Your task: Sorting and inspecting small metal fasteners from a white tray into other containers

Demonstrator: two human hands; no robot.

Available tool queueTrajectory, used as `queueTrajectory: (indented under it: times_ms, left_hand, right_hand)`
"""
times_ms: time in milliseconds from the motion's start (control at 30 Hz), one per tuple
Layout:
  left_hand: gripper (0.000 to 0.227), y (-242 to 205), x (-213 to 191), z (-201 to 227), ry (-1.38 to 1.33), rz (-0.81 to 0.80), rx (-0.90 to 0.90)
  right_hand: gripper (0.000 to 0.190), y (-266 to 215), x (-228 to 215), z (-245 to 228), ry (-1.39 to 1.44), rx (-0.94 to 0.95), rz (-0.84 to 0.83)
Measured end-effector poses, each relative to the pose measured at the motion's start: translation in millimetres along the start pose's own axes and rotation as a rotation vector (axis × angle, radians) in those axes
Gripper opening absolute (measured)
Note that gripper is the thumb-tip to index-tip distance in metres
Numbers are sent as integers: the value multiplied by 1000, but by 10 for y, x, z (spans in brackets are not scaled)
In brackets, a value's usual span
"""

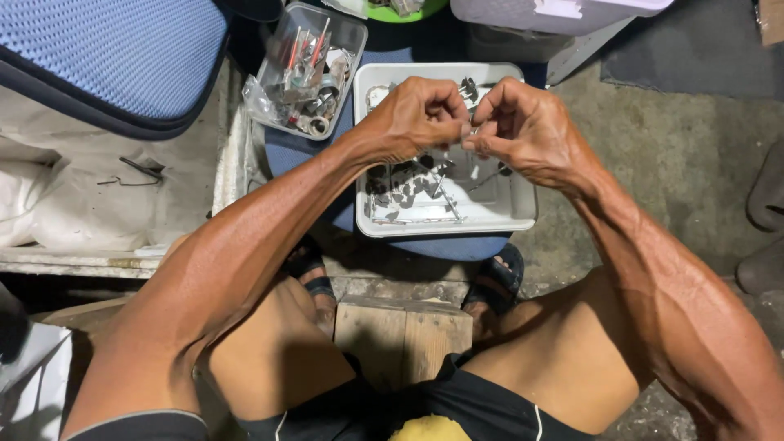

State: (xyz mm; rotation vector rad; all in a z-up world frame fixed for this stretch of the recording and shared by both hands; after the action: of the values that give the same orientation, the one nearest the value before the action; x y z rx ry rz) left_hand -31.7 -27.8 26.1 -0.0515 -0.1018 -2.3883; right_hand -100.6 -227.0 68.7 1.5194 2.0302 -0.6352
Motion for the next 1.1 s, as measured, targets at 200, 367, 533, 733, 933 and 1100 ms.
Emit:
queueTrajectory:
  times_ms: [200, 367, 533, 733, 933, 1100]
  left_hand:
    - [16, 139, 50, -14, 174, -7, 78]
    - [9, 207, 21, 112, 329, -60, 165]
    - [7, 302, 12, -105, 563, -101, 436]
    - [12, 322, -182, -228, 692, -48, 489]
    - [14, 201, -419, -427, 788, -126, 269]
    - [11, 209, -585, -848, 1094, -210, 147]
  right_hand:
    - [17, -13, -120, 2, -273, 44, -45]
    - [9, -22, -166, 20, 214, 120, -49]
    - [8, -54, -161, 27, 184, 165, -21]
    - [3, -24, -153, 181, 616, 214, 8]
    - [7, -179, -200, 295, 406, 226, 256]
    - [4, -229, -81, 451, 140, 108, 128]
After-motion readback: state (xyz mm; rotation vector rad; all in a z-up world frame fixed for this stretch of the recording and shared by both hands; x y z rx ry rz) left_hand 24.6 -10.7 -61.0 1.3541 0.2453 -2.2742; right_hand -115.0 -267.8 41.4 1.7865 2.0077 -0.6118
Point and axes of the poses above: each hand's wrist, its own y-axis towards the middle knuckle, its own x-axis out of the palm, z = x × y, the point moved 1 cm from there along y, towards the middle knuckle, and after that the axes turned 13 degrees about -y, right-handed, at the moved point
